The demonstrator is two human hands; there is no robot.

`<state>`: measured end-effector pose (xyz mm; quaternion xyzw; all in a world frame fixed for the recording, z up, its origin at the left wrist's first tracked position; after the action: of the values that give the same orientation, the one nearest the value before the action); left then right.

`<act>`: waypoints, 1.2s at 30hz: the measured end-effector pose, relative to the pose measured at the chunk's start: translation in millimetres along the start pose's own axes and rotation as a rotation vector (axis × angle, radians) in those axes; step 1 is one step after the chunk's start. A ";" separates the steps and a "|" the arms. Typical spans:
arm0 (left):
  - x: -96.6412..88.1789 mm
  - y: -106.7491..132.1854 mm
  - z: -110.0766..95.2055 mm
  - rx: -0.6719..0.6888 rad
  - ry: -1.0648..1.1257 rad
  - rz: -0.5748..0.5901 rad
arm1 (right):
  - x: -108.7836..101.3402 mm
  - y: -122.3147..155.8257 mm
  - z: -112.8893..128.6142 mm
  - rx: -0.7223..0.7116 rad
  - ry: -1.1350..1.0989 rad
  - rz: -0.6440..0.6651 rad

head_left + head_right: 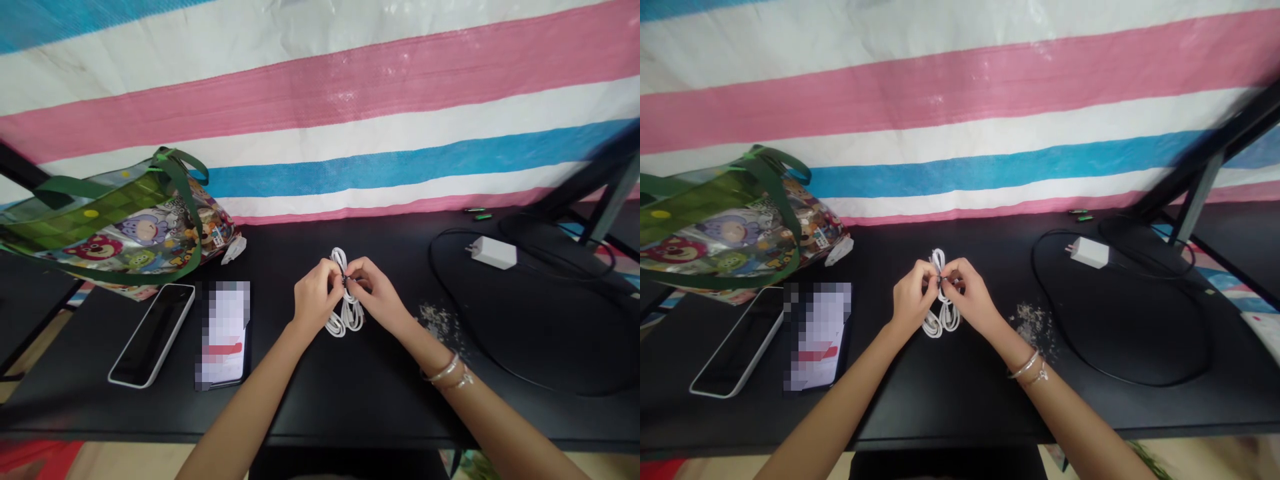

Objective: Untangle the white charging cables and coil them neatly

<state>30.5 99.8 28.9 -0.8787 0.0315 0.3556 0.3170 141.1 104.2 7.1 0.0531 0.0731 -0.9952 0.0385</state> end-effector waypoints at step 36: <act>11.9 -1.4 -6.8 0.048 0.081 0.156 | -4.8 3.7 21.3 0.046 -0.231 0.032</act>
<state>43.9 99.0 25.8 -0.8794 0.1211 0.3426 0.3076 143.9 97.7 28.1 -0.0600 0.0447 -0.9953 0.0614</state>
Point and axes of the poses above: each hand's wrist, its own y-axis away from the middle knuckle, its own x-axis out of the palm, z = x × y, the point moved 9 cm from there along -y, towards the middle knuckle, and after that the axes turned 7 degrees about x, right-handed, at the moved point
